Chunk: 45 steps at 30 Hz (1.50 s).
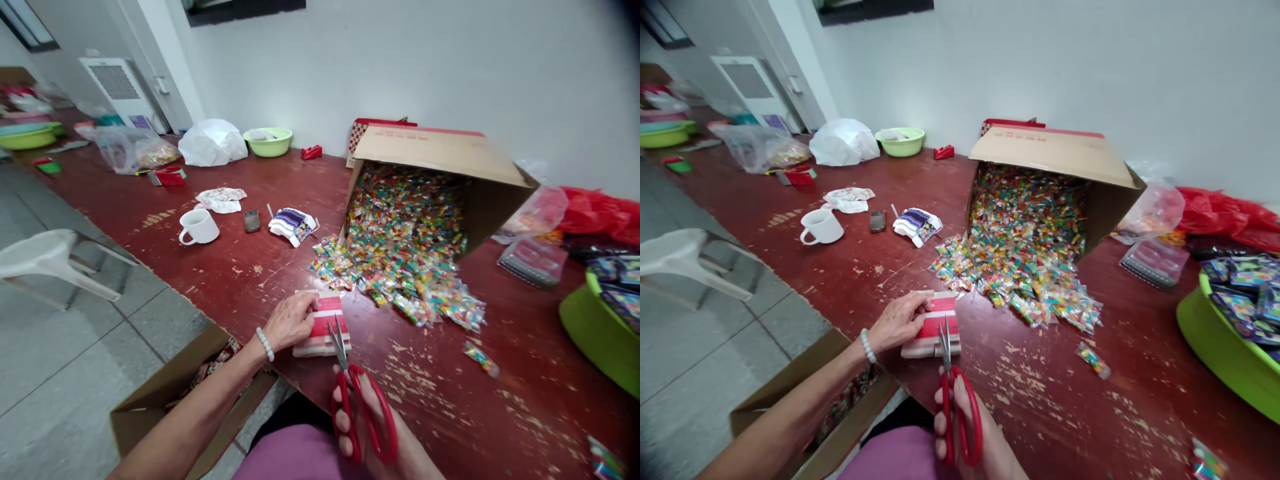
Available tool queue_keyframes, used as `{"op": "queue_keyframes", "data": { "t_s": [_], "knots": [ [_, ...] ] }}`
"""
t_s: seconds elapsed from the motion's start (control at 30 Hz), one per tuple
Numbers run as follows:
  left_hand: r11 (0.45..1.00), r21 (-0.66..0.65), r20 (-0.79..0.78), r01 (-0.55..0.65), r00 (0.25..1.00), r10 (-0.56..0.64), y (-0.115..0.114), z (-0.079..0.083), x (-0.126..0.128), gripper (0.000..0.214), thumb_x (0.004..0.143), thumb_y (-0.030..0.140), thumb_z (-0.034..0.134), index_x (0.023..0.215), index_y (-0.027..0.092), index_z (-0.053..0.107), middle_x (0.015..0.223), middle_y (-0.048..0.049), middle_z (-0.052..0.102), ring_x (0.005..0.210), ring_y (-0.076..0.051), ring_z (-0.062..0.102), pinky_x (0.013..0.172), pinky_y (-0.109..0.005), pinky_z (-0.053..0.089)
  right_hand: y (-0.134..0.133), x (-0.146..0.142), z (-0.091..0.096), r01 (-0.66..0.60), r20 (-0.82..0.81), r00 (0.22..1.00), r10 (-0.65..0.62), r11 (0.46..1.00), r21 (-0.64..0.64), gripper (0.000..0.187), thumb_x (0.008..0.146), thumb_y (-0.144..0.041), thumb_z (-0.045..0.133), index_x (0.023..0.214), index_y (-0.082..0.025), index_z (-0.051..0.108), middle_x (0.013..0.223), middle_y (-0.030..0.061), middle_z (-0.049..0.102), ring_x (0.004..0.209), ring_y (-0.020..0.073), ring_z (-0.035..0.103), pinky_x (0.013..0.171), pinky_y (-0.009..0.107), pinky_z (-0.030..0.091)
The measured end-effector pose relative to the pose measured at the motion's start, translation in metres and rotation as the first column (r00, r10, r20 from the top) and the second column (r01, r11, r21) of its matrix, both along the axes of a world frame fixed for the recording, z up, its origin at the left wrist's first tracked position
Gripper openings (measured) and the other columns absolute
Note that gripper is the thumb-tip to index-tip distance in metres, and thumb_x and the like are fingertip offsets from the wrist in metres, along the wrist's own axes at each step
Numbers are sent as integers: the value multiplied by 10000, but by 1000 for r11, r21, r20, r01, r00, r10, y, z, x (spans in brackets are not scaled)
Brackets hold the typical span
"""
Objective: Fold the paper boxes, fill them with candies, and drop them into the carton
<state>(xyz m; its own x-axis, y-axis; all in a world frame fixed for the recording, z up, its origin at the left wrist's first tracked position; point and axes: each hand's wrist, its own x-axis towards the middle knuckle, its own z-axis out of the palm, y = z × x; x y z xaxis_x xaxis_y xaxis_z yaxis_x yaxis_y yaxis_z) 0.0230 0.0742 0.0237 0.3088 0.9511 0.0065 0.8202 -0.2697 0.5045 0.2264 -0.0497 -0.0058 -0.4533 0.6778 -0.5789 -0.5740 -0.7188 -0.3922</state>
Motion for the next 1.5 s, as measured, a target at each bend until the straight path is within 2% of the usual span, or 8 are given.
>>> {"op": "queue_keyframes", "data": {
  "t_s": [0.47, 0.73, 0.93, 1.1, 1.27, 1.4, 1.47, 1.5],
  "knots": [
    [1000, 14, -5, 3, 1000, -3, -3, 4, 1, 211, 789, 137, 505, 896, 240, 655, 1149, -24, 692, 1012, -214, 632, 842, -304, 480, 45, -18, 5, -181, 337, 931, 142, 980, 84, 505, 801, -634, 649, 1030, -193, 556, 729, -37, 542, 435, 59, 475, 285, 142, 374],
    [999, 31, -29, 15, 999, -14, -5, 0, 0, 197, 886, 228, 503, 943, 269, 687, 1288, -8, 647, 1148, -206, 606, 924, -315, 487, 57, -32, 5, -411, 671, 713, 203, 896, 166, 567, 819, -740, 477, 949, -190, 522, 522, -78, 509, 291, 79, 428, 260, 179, 349],
    [998, 68, -53, -12, 998, 15, -5, -9, 0, 217, 885, 236, 493, 1026, 257, 657, 1315, -40, 625, 1186, -223, 588, 969, -338, 476, 56, -24, 2, -491, 714, 692, 107, 795, 357, 510, 878, -661, 418, 886, -167, 544, 396, -91, 454, 254, 89, 387, 263, 173, 290],
    [997, 62, -49, 49, 998, -46, -5, -5, 3, 209, 881, 271, 459, 949, 232, 653, 1271, -64, 651, 1138, -238, 616, 943, -361, 491, 52, -21, 1, -433, 675, 733, 83, 822, 369, 431, 886, -576, 449, 867, -163, 570, 405, -93, 445, 279, 79, 397, 309, 159, 280],
    [1000, 4, -135, 17, 991, -16, 9, -12, -3, 368, 885, 411, 406, 1119, 247, 638, 1244, -66, 663, 1042, -261, 660, 841, -366, 525, 49, -11, -3, -386, 697, 715, 45, 857, 341, 280, 866, -401, 508, 726, -178, 603, 377, -76, 420, 325, 104, 422, 355, 186, 318],
    [999, 3, -121, 45, 992, -44, 21, -15, -8, 355, 867, 448, 425, 1043, 247, 658, 1152, -64, 698, 1017, -266, 667, 796, -340, 524, 37, 30, 2, -388, 823, 552, -133, 833, 395, 279, 852, -403, 553, 678, -189, 595, 491, -43, 517, 446, 113, 484, 445, 205, 366],
    [1000, -9, -104, 28, 994, -29, 17, -10, -7, 319, 857, 438, 456, 1010, 248, 662, 1125, -51, 703, 999, -254, 665, 777, -323, 518, 22, 73, 13, -291, 900, 293, -321, 867, 404, 238, 806, -419, 617, 717, -198, 612, 601, -14, 613, 530, 141, 543, 523, 238, 413],
    [1000, -20, -93, 13, 996, -15, 13, -8, -5, 302, 851, 429, 474, 997, 246, 663, 1113, -46, 704, 980, -246, 665, 764, -317, 515, 14, 102, 17, -217, 906, 87, -414, 880, 423, 245, 779, -454, 645, 760, -210, 628, 660, 4, 653, 584, 170, 581, 580, 271, 438]
  ]
}}
